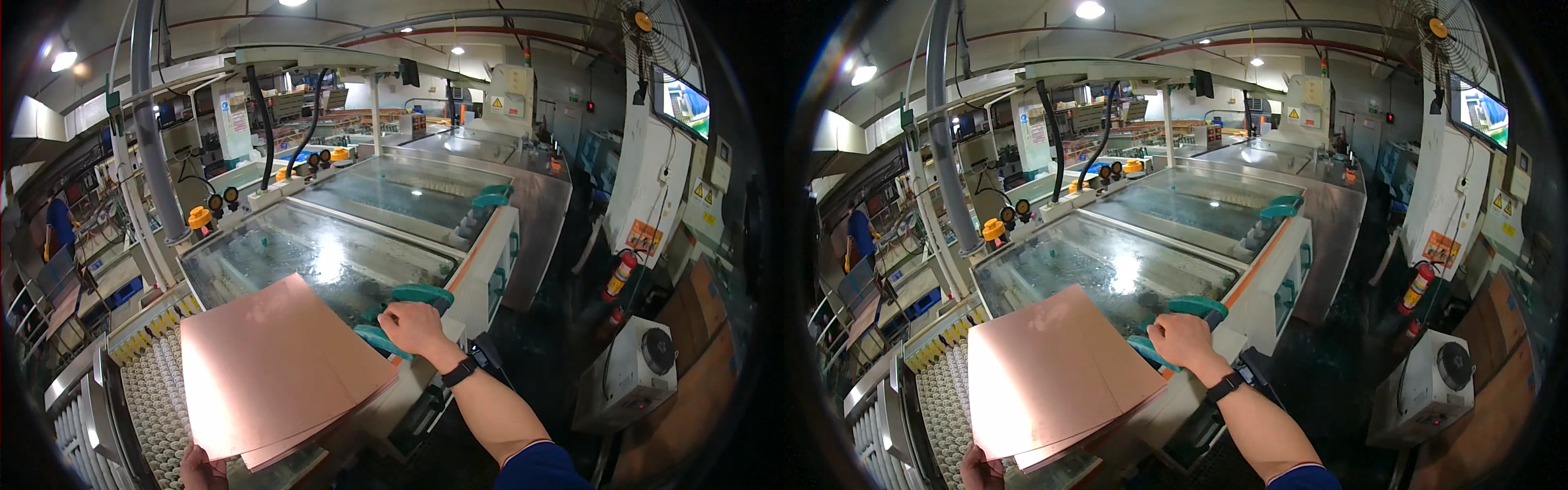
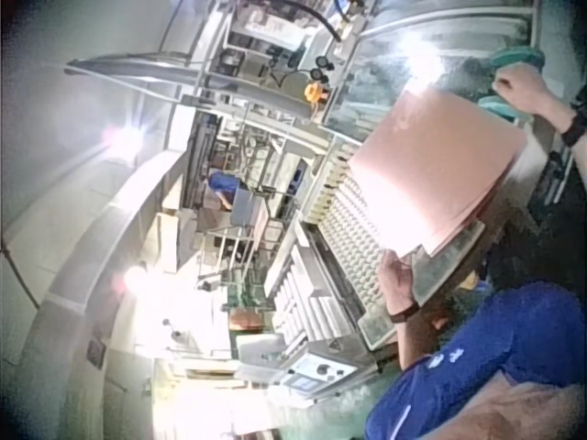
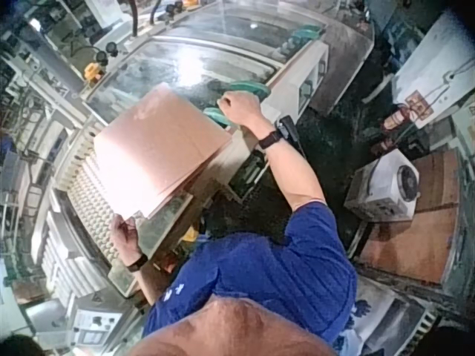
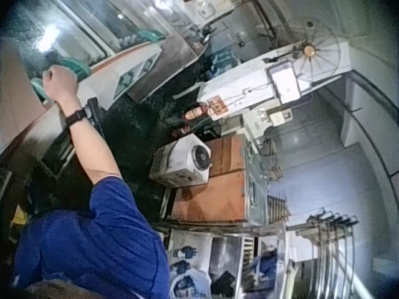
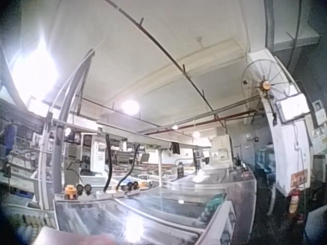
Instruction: Placing copper-colored metal sheets onto a conveyor belt for industrial processing.
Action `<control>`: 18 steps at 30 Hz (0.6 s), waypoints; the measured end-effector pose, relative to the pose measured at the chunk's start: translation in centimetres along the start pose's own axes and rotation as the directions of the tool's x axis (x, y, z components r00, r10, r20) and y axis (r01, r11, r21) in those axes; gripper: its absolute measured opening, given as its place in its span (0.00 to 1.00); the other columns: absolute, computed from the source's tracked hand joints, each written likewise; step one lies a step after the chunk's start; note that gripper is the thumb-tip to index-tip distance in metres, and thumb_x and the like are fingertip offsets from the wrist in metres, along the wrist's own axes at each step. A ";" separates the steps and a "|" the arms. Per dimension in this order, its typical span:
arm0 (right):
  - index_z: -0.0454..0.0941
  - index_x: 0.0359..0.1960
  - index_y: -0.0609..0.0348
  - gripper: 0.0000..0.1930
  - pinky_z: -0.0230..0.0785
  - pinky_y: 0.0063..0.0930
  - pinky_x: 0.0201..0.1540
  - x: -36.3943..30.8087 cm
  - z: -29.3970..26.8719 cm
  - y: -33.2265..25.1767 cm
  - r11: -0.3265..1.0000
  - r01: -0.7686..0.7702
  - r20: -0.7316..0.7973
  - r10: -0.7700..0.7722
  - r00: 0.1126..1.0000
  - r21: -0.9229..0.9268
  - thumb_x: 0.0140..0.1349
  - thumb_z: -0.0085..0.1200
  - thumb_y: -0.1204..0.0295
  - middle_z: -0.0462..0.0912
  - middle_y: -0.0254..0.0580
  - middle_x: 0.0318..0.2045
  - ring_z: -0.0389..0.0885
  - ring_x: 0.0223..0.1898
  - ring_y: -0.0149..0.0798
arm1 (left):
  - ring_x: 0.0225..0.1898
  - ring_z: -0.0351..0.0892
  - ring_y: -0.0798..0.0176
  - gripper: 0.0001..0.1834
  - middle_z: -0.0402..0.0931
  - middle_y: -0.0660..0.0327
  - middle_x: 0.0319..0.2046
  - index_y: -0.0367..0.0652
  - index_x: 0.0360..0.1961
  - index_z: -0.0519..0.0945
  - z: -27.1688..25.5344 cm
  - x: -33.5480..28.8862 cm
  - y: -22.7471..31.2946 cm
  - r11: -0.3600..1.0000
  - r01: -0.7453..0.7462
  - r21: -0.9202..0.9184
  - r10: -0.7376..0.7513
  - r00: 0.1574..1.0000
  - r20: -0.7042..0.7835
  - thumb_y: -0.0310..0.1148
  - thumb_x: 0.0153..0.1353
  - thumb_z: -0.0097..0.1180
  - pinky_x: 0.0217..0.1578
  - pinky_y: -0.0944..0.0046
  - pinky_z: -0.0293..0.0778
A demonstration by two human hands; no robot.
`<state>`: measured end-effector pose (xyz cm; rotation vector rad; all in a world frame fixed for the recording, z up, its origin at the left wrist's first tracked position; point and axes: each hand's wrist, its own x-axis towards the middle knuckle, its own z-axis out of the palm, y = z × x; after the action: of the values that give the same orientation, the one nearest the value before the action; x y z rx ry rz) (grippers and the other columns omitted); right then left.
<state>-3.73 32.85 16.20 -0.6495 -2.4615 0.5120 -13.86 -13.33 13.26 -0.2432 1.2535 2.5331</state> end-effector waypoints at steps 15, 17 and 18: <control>0.82 0.28 0.55 0.18 0.74 0.49 0.39 0.1 0.0 0.2 1.000 -0.006 0.010 0.006 1.000 0.002 0.65 0.50 0.55 0.85 0.45 0.30 0.83 0.36 0.54 | 0.26 0.75 0.67 0.09 0.75 0.66 0.26 0.42 0.28 0.75 0.3 0.2 0.3 0.999 0.017 0.029 -0.016 1.000 -0.026 0.26 0.68 0.52 0.29 0.66 0.74; 0.82 0.28 0.55 0.18 0.74 0.49 0.39 0.0 -0.1 0.2 1.000 -0.004 -0.003 0.004 1.000 0.015 0.65 0.50 0.55 0.85 0.45 0.30 0.83 0.35 0.54 | 0.25 0.74 0.68 0.10 0.74 0.67 0.24 0.44 0.27 0.74 -1.5 1.8 0.4 0.998 0.043 0.041 -0.042 0.999 -0.017 0.27 0.68 0.52 0.28 0.66 0.73; 0.82 0.28 0.55 0.18 0.74 0.49 0.39 0.0 -0.1 0.2 1.000 -0.005 -0.003 0.005 1.000 0.015 0.65 0.50 0.55 0.85 0.45 0.30 0.83 0.35 0.54 | 0.24 0.72 0.68 0.10 0.72 0.67 0.23 0.45 0.27 0.74 -2.1 2.5 0.6 0.997 0.061 0.045 -0.061 0.998 0.005 0.27 0.68 0.53 0.27 0.65 0.72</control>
<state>-3.60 33.05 16.18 -0.6498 -2.4515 0.5304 -16.35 -14.87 11.76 -0.2597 1.2789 2.4501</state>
